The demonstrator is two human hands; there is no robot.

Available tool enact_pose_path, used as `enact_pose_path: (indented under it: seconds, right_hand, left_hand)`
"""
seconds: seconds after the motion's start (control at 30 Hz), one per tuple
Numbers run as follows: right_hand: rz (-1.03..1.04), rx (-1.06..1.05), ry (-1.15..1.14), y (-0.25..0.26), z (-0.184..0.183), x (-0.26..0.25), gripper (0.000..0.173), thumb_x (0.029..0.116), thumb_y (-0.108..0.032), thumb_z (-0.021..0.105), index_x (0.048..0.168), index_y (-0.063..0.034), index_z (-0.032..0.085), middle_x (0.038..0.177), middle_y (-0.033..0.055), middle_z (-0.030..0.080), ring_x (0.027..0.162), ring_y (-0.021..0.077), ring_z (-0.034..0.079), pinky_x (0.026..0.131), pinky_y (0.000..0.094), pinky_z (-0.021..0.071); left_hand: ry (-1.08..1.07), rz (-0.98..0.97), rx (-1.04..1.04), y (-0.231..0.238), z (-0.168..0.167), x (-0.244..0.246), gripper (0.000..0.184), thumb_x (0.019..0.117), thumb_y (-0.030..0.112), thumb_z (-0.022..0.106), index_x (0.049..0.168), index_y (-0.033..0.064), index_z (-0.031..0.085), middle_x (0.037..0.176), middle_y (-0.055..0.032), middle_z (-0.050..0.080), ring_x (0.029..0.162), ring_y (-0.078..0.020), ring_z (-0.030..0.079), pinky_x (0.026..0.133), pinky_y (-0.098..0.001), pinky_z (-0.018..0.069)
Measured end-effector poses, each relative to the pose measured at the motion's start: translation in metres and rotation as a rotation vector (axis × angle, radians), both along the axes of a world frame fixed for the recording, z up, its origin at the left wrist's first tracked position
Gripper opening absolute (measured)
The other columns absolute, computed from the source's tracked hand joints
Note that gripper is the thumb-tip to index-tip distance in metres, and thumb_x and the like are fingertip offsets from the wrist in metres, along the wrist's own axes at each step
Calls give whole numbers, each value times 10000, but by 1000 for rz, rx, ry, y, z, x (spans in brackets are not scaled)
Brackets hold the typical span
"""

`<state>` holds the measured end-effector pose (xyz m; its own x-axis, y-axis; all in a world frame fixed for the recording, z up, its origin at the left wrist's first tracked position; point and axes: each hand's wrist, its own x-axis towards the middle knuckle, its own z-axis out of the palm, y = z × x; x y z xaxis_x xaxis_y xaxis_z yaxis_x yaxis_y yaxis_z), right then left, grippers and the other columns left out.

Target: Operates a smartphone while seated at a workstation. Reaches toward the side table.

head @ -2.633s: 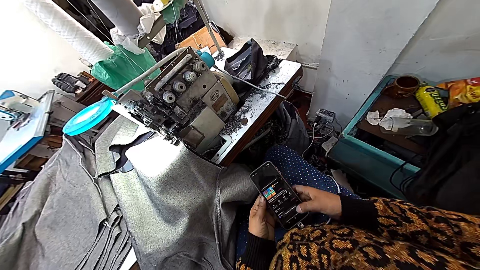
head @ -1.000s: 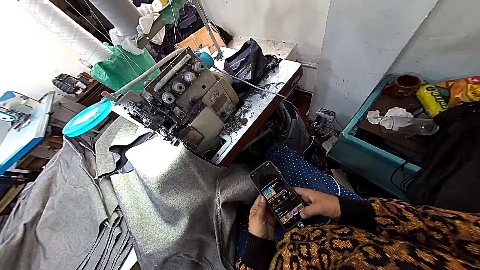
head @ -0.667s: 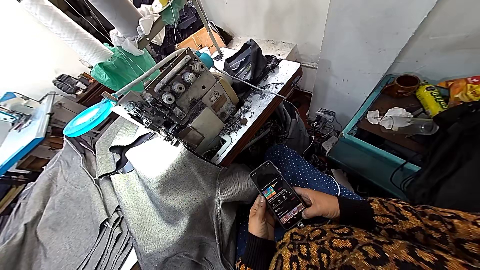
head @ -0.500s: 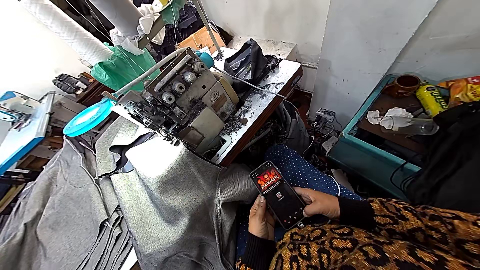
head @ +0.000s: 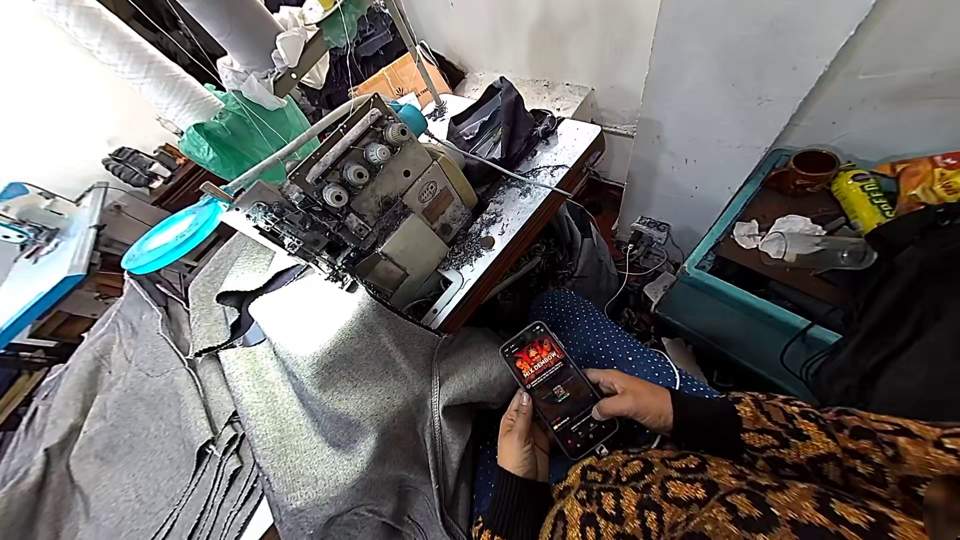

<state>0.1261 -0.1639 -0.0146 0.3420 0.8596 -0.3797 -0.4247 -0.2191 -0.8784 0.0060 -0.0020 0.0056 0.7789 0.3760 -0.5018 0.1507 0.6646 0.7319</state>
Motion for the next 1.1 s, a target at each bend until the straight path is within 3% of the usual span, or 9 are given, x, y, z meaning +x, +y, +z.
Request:
enact_pose_path:
  seconds: [1.1]
  right_hand:
    - [-37, 13, 21, 2, -2, -2, 407, 887, -63, 554, 1293, -41, 556, 1101, 3, 683, 974, 37, 666, 882, 258, 551]
  left_hand:
    - [-2, -1, -7, 0, 0, 0, 369, 1110, 112, 234, 1346, -52, 465, 1066, -140, 730, 928, -213, 743, 836, -380, 621]
